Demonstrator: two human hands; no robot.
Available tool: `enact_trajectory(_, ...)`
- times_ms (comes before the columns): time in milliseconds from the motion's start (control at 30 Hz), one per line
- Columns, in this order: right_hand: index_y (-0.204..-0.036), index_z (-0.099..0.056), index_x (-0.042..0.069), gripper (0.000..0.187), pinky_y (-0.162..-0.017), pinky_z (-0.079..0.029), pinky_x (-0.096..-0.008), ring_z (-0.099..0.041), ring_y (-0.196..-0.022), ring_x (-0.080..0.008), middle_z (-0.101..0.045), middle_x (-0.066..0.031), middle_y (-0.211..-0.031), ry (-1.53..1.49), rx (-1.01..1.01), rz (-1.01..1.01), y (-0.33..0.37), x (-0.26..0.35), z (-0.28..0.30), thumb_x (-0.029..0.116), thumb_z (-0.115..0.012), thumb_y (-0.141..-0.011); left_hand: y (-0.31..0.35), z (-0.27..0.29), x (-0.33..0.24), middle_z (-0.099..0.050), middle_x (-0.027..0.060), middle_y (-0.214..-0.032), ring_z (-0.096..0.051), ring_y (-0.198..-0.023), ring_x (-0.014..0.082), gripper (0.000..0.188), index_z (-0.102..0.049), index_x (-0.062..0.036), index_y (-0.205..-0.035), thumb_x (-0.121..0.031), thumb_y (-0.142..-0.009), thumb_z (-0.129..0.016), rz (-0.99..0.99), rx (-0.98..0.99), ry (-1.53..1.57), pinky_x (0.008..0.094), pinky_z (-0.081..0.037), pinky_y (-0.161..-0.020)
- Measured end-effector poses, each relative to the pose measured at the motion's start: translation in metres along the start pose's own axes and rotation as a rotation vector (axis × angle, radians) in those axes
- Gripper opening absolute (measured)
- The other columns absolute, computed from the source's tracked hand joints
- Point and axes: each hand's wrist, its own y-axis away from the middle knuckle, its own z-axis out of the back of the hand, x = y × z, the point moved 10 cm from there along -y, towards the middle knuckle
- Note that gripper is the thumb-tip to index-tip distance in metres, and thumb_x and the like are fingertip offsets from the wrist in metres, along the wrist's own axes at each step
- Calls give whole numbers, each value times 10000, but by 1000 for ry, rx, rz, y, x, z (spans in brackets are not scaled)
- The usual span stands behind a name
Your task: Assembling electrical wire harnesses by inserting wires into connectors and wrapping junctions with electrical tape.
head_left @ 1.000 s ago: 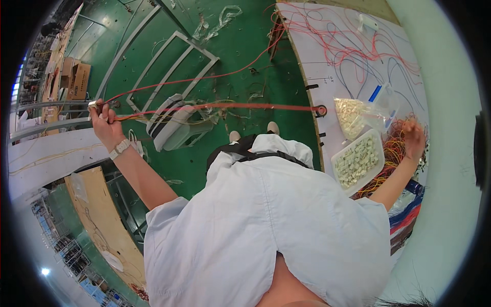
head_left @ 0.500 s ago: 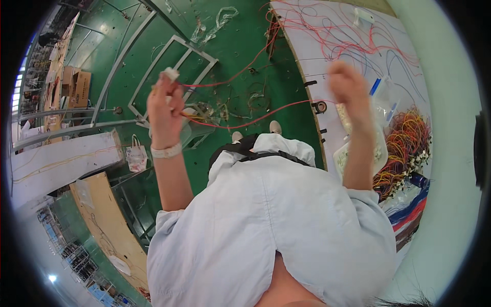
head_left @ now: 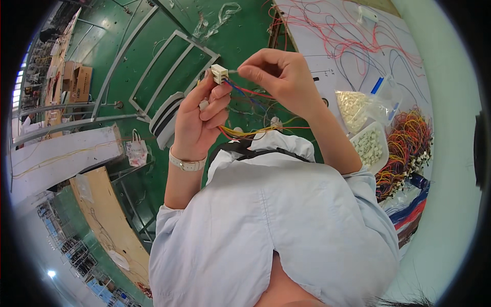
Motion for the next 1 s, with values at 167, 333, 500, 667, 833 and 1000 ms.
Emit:
enact_trajectory(167, -848, -637, 9, 81, -535, -393, -187, -508, -614, -35, -582, 7, -718, 38, -150, 129, 15, 24, 7, 87, -653, -859, -5, 1, 5, -516, -15, -780, -292, -460, -14, 224, -509, -55, -984, -244, -1008, -392, 11, 5, -43, 154, -206, -362)
enact_trajectory(333, -826, -631, 27, 33, -501, -418, -216, -527, -585, -81, -547, -27, -716, 261, -294, 443, 27, 46, 10, 8, -655, -815, -5, -1, 11, -516, -20, -784, -287, -461, -12, 220, -508, -59, -996, -246, -1006, -393, 41, 24, -21, 155, -205, -365)
enact_trajectory(500, -821, -630, 21, 47, -489, -417, -221, -514, -563, -88, -536, -36, -706, 380, -299, 524, 34, 53, 10, 13, -671, -801, -3, -7, 13, -506, -23, -771, -283, -463, -13, 214, -515, -61, -1012, -241, -1002, -401, 21, 29, -40, 152, -203, -369)
enact_trajectory(667, -814, -625, 15, 50, -488, -412, -228, -502, -545, -102, -531, -37, -696, 290, -215, 385, 31, 46, 10, 21, -673, -802, 3, -15, 4, -512, -8, -759, -292, -459, 7, 226, -522, -50, -981, -243, -1002, -406, -153, -50, -312, 166, -215, -387)
enact_trajectory(833, -838, -633, 2, 47, -494, -405, -219, -495, -548, -91, -537, -39, -696, 485, -333, 502, 42, 57, 3, 36, -662, -823, 7, -18, -5, -519, 8, -716, -312, -454, 28, 226, -517, -35, -980, -236, -1002, -417, -345, -105, -689, 187, -232, -400)
enact_trajectory(1000, -824, -645, 5, 25, -493, -419, -217, -512, -551, -100, -550, -39, -698, 251, -216, 447, 35, 46, 8, 21, -663, -815, 10, -22, -9, -534, 17, -709, -333, -452, 34, 211, -508, -33, -993, -222, -1005, -416, -392, -83, -552, 188, -251, -410)
